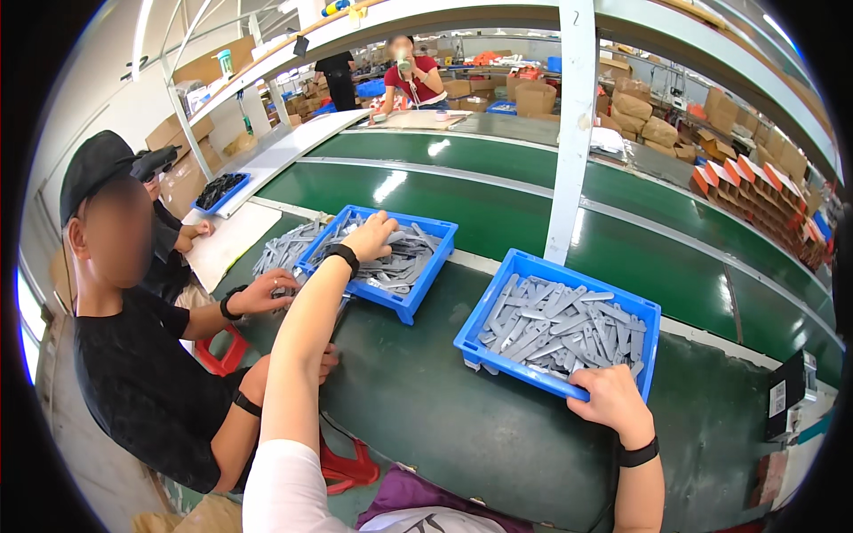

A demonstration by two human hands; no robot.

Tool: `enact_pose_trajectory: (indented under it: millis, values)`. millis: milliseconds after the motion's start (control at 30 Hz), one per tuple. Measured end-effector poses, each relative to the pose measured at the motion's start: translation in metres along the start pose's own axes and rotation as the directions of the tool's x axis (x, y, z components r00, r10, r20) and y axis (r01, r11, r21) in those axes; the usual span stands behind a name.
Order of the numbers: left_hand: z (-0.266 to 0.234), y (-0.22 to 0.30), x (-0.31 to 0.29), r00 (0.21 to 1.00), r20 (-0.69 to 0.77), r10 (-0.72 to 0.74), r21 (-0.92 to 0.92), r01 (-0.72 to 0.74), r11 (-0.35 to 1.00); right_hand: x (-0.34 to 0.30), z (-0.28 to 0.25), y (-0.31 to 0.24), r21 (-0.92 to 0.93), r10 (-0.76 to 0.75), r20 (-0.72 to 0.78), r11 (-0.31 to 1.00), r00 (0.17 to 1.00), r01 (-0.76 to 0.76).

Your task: Sorting and arranging metal strips into plastic bins on an assembly line.

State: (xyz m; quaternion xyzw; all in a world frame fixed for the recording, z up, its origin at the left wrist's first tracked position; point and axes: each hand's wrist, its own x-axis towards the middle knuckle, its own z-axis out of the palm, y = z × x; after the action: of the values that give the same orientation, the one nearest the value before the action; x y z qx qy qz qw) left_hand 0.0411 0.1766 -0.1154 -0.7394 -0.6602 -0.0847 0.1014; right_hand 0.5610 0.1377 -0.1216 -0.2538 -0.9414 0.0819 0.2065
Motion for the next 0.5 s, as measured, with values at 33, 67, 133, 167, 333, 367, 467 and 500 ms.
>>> enact_pose_trajectory:
  millis: [33, 67, 133, 167, 333, 367, 467, 500]
  values:
    - [-0.001, 0.000, 0.000, 0.999, 0.014, -0.033, -0.040, 0.033, 0.999, 0.001, 0.001, 0.000, 0.007, -0.002, 0.005, 1.000, 1.000, 0.002]
    - [-0.002, 0.001, -0.003, 0.999, 0.020, -0.038, -0.040, 0.039, 0.998, 0.002, 0.002, 0.001, 0.022, -0.001, 0.000, 1.000, 1.000, 0.001]
    - [-0.008, 0.005, -0.005, 0.996, -0.074, 0.045, -0.040, -0.048, 0.998, 0.002, 0.001, 0.000, 0.030, 0.000, -0.012, 1.000, 1.000, 0.001]
    - [-0.010, 0.008, -0.005, 0.996, -0.075, 0.044, -0.039, -0.047, 0.998, 0.001, 0.001, -0.001, 0.031, 0.007, -0.011, 1.000, 1.000, -0.006]
    - [-0.016, 0.013, -0.001, 0.998, -0.019, -0.060, -0.063, 0.059, 0.996, 0.001, 0.000, 0.000, 0.038, -0.004, -0.020, 0.999, 1.000, 0.005]
    - [-0.017, 0.011, -0.002, 0.998, -0.021, -0.066, -0.067, 0.064, 0.996, 0.002, 0.000, 0.000, 0.039, -0.001, -0.023, 0.999, 1.000, 0.002]
    - [-0.029, 0.014, -0.004, 0.983, 0.006, -0.184, -0.155, 0.182, 0.971, 0.002, 0.001, 0.000, 0.039, 0.005, -0.019, 0.999, 1.000, -0.005]
    - [-0.033, 0.011, -0.004, 0.984, -0.030, -0.177, -0.177, 0.170, 0.969, 0.002, 0.000, -0.001, 0.035, 0.008, -0.020, 0.999, 1.000, -0.008]
